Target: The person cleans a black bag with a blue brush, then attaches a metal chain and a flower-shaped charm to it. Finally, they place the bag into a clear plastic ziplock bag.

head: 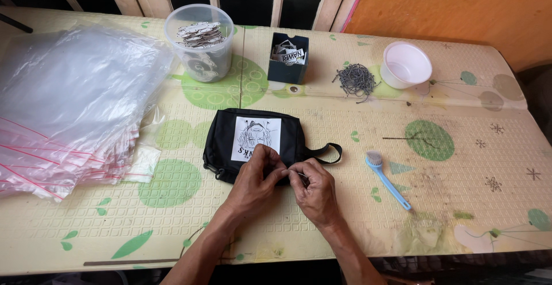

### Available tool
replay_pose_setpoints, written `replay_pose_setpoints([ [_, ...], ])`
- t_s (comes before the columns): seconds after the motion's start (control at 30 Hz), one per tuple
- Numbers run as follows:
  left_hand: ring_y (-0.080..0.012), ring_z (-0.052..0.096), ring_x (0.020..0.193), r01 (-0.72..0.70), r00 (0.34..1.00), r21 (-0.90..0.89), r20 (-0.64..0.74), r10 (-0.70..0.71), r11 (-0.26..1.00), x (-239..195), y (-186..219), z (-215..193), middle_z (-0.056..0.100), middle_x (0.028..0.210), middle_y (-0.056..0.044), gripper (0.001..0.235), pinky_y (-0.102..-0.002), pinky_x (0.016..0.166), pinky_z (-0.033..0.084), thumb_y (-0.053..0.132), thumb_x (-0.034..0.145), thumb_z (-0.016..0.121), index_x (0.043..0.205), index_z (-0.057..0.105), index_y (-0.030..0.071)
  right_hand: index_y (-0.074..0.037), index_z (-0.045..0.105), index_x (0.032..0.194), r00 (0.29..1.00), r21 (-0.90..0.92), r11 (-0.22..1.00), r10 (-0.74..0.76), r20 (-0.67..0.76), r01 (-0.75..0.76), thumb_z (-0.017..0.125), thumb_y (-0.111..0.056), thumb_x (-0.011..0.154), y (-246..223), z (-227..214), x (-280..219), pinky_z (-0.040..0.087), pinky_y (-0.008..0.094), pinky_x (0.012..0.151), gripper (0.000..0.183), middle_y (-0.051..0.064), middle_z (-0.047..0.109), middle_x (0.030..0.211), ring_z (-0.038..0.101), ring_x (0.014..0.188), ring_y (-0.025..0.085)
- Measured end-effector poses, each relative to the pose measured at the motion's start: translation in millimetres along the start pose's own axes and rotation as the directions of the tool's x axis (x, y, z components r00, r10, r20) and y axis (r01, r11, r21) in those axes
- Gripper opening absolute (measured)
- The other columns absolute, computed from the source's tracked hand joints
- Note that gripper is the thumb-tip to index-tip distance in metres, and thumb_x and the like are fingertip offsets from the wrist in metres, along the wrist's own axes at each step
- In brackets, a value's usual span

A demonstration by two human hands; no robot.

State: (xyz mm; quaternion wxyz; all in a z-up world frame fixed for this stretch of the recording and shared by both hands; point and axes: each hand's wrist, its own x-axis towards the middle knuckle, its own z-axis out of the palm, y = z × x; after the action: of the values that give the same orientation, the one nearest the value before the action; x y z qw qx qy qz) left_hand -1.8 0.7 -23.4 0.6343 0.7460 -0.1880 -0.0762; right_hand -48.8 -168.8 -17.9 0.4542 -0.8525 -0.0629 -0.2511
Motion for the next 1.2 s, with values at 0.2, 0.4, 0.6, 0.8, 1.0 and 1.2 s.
replay_pose_setpoints([
  [0.2,-0.0303,0.072,0.083,-0.015,1.0,0.045,-0.025,0.016,0.999,1.1,-6.0,3.9,0.076,0.088,-0.012,0.023,-0.043,0.072,0.052,0.02,0.095,0.072,0.108,0.056,0.01,-0.008,0.082,0.088,0.999,0.132,0.99,0.051,0.006,-0.052,0.077,-0.006,0.086,-16.9,-8.5,2.2,0.059,0.026,0.054,0.006,0.007,0.074,0.075,0.072,0.06,0.015],
  [0.4,-0.0298,0.071,0.081,-0.023,0.999,0.066,-0.034,0.025,0.998,0.7,-9.5,3.6,0.075,0.085,-0.011,0.024,-0.043,0.07,0.051,0.021,0.093,0.073,0.107,0.057,0.01,-0.009,0.082,0.091,1.0,-0.001,1.0,-0.013,0.014,0.013,0.076,-0.005,0.087,-7.4,-10.9,2.0,0.063,0.028,0.049,0.008,0.008,0.074,0.074,0.075,0.059,0.021],
  [0.6,-0.0297,0.07,0.08,0.024,0.999,0.026,-0.041,-0.023,0.999,0.2,-5.2,2.6,0.075,0.085,-0.011,0.02,-0.042,0.07,0.05,0.02,0.094,0.073,0.105,0.06,0.01,-0.009,0.069,0.094,0.995,-0.123,0.992,-0.013,0.099,0.026,0.062,-0.013,0.099,-4.7,-6.1,0.2,0.059,0.04,0.056,0.009,0.011,0.063,0.067,0.07,0.061,0.029],
  [0.8,-0.0312,0.07,0.08,0.043,0.998,0.043,-0.046,-0.041,0.998,1.1,-5.7,3.5,0.076,0.085,-0.011,0.02,-0.043,0.071,0.05,0.022,0.093,0.073,0.104,0.06,0.011,-0.014,0.075,0.099,0.989,-0.044,0.997,0.072,0.127,-0.067,0.061,-0.011,0.097,-9.6,-10.3,3.4,0.06,0.034,0.057,0.014,0.008,0.072,0.065,0.072,0.057,0.022],
  [1.0,-0.0291,0.07,0.079,0.04,0.997,0.01,-0.069,-0.039,0.999,2.7,-12.9,4.4,0.076,0.083,-0.009,0.018,-0.042,0.071,0.05,0.02,0.092,0.074,0.101,0.061,0.012,-0.009,0.082,0.093,0.989,0.065,0.993,0.091,0.117,-0.099,0.069,-0.002,0.088,-13.1,-13.1,4.8,0.065,0.027,0.053,0.015,0.012,0.076,0.076,0.076,0.063,0.02],
  [1.2,-0.0289,0.07,0.079,0.06,0.996,0.021,-0.068,-0.058,0.998,2.1,-6.5,2.4,0.076,0.082,-0.01,0.018,-0.042,0.071,0.05,0.019,0.091,0.074,0.1,0.062,0.011,-0.006,0.082,0.094,0.994,0.032,0.996,0.083,0.073,-0.086,0.082,-0.004,0.079,-17.5,-5.2,3.4,0.064,0.027,0.055,0.015,0.012,0.075,0.08,0.077,0.067,0.02],
])
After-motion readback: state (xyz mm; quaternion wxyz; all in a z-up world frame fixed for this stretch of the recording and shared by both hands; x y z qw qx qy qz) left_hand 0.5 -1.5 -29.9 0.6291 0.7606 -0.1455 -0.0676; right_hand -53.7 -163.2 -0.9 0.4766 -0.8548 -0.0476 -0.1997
